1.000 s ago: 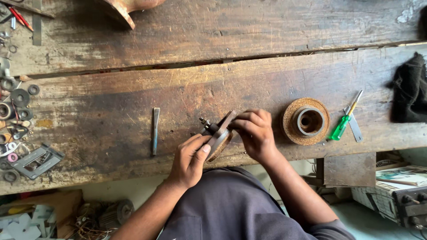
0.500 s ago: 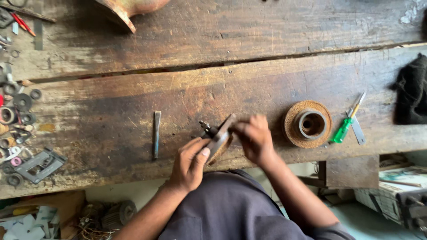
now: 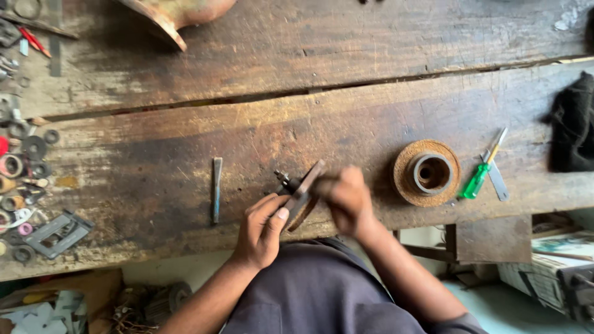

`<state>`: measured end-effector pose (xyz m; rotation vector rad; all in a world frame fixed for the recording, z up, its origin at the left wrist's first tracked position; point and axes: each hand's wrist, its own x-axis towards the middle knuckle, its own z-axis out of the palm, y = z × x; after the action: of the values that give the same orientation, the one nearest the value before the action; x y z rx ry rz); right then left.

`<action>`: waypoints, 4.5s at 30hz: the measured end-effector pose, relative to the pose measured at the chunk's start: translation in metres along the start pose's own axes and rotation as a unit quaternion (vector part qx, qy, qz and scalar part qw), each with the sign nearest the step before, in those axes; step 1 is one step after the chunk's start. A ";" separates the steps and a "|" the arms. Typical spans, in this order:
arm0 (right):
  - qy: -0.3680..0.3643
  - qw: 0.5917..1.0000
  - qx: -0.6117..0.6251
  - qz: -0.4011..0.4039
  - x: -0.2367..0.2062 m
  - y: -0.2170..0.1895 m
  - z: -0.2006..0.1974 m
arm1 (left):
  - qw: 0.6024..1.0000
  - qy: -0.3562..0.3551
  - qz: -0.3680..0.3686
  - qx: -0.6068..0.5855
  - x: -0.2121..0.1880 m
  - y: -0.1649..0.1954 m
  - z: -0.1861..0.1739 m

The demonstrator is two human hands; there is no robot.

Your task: The person scrapes old gasket residue from the flange face of a pump housing using a screwdriver, holding the housing steady with the other hand. They then pick up a smaller flange cover, scrape its surface, and insert bolts through its holes.

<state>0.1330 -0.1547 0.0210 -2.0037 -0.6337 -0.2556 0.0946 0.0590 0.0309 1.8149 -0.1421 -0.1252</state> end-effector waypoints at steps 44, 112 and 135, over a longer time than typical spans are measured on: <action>0.007 0.992 -0.058 -0.112 -0.004 -0.004 0.006 | 1.000 0.027 0.008 0.010 -0.006 -0.015 0.003; 0.037 0.995 0.093 0.008 -0.002 0.003 -0.001 | 0.997 0.069 0.020 0.031 -0.025 -0.016 0.015; -0.017 0.965 0.252 0.075 -0.010 0.001 0.006 | 0.999 0.029 0.021 -0.003 -0.056 -0.008 -0.003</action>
<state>0.1245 -0.1534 0.0134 -1.5553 -0.5031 0.0344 0.0404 0.0725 0.0246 1.8067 -0.1401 -0.0433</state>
